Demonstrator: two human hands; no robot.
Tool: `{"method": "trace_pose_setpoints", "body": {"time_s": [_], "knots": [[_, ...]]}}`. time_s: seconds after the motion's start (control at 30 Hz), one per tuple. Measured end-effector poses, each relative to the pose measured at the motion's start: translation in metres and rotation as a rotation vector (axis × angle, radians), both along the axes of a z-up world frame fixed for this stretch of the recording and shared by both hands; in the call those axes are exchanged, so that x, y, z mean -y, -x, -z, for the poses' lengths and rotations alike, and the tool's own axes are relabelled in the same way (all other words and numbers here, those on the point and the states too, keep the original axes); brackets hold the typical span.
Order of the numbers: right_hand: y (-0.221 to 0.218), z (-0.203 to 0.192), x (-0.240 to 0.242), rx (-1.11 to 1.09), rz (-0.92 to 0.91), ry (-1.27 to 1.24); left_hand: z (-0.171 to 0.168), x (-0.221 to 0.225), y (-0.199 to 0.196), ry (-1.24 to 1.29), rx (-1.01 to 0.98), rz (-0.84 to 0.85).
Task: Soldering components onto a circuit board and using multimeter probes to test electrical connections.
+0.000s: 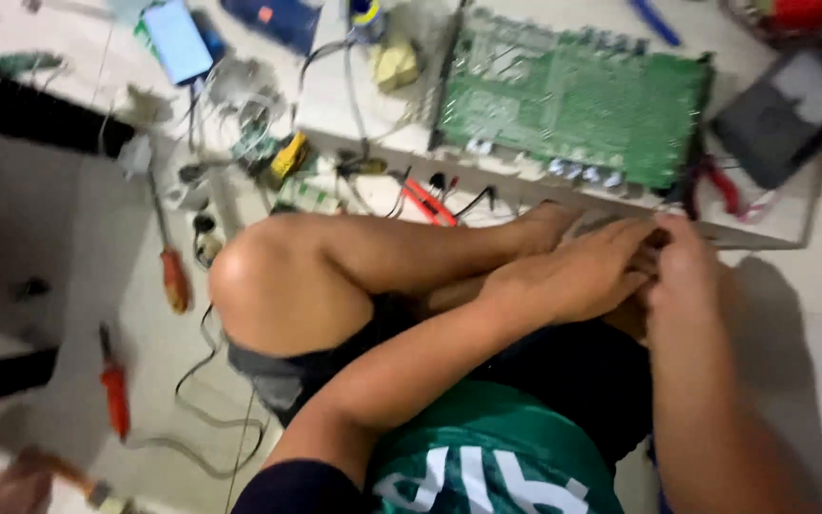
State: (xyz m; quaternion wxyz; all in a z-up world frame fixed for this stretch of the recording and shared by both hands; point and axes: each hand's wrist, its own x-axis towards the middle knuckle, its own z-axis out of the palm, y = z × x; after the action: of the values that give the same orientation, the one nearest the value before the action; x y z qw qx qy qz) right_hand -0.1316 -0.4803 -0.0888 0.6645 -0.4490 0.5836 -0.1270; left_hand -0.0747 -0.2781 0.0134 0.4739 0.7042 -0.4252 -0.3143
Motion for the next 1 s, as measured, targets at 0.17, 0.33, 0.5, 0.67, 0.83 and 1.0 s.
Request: {"method": "trace_pose_setpoints", "body": {"time_s": [0.17, 0.33, 0.5, 0.67, 0.83, 1.0], "knots": [[-0.008, 0.0, -0.005, -0.048, -0.06, 0.2, 0.051, 0.023, 0.011, -0.025, 0.234, -0.194], [-0.003, -0.033, 0.002, -0.063, -0.374, 0.161, 0.068, 0.02, -0.002, -0.281, 0.071, -0.066], [-0.011, -0.082, -0.018, -0.131, -0.516, 0.315, 0.085, 0.026, 0.012, -0.044, 0.245, -0.397], [-0.012, -0.093, -0.032, -0.09, -0.516, 0.249, 0.087, 0.026, -0.004, -0.131, 0.215, -0.288], [-0.015, -0.09, -0.032, -0.067, -0.538, 0.234, 0.089, 0.026, -0.008, -0.17, 0.118, -0.277], [-0.008, -0.106, -0.041, 0.013, -0.481, 0.279, 0.104, 0.032, -0.006, -0.122, 0.076, -0.382]]}}
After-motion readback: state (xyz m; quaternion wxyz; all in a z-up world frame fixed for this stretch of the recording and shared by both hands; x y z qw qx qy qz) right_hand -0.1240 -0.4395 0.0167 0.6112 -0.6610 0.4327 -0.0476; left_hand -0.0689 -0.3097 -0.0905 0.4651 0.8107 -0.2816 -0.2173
